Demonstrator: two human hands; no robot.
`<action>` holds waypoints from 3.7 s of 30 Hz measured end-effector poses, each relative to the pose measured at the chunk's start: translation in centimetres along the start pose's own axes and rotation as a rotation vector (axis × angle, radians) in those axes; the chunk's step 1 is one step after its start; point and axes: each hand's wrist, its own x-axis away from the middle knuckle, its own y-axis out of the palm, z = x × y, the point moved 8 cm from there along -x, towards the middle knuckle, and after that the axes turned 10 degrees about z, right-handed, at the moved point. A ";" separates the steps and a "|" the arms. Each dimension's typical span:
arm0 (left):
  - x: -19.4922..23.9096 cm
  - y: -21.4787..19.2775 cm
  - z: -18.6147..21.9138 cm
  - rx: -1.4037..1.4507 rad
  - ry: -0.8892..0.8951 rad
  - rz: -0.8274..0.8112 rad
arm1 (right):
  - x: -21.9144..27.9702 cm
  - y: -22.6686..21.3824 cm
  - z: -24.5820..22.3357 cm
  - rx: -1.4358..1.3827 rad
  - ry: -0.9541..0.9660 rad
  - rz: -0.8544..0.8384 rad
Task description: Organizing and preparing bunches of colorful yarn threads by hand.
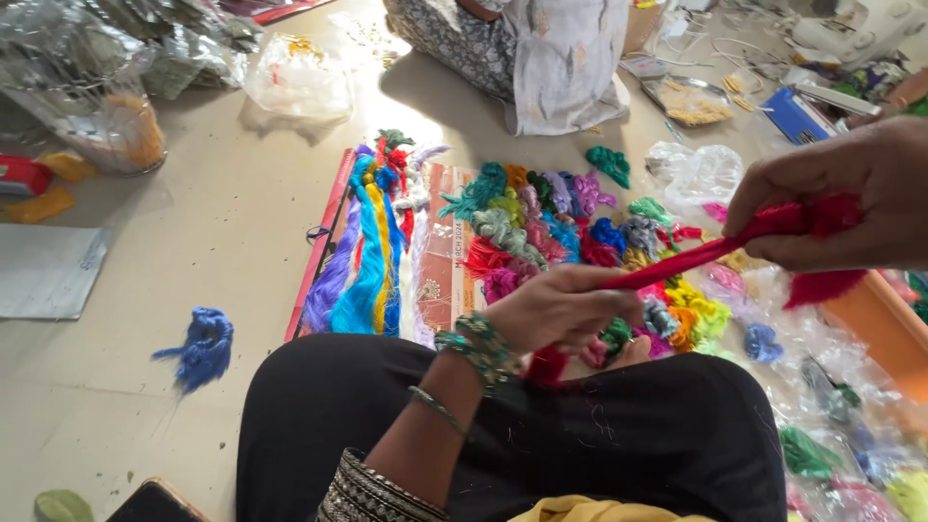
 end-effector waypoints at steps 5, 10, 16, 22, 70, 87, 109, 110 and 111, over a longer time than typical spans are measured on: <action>2.2 -4.0 -0.9 -0.005 -0.001 0.050 | -0.9 3.1 1.6 -0.208 0.130 -0.011; 2.3 -7.7 -2.5 0.023 -0.090 0.136 | -1.9 6.6 4.2 -0.310 0.030 0.032; 2.0 -10.6 -2.6 0.052 -0.101 0.225 | -2.4 13.8 8.9 -0.751 0.148 0.010; 2.1 -13.3 -2.6 0.179 -0.085 0.394 | -2.2 16.6 7.6 -0.840 0.251 0.159; 2.6 -12.3 -0.9 0.342 0.032 0.574 | -8.6 24.6 -10.5 -1.832 -0.054 -0.477; 2.6 -12.5 -0.3 0.252 0.062 0.535 | -9.5 26.3 -9.0 -1.844 0.146 -0.335; 3.5 -15.4 -2.7 -0.167 0.094 1.038 | -10.4 25.1 -8.7 -1.670 0.017 -0.056; 3.8 -15.8 -2.6 -0.293 0.062 1.064 | -10.5 25.4 -8.6 -1.647 0.034 -0.052; 4.1 -16.1 -2.5 -0.419 0.028 1.087 | -10.5 25.7 -8.6 -1.625 0.051 -0.048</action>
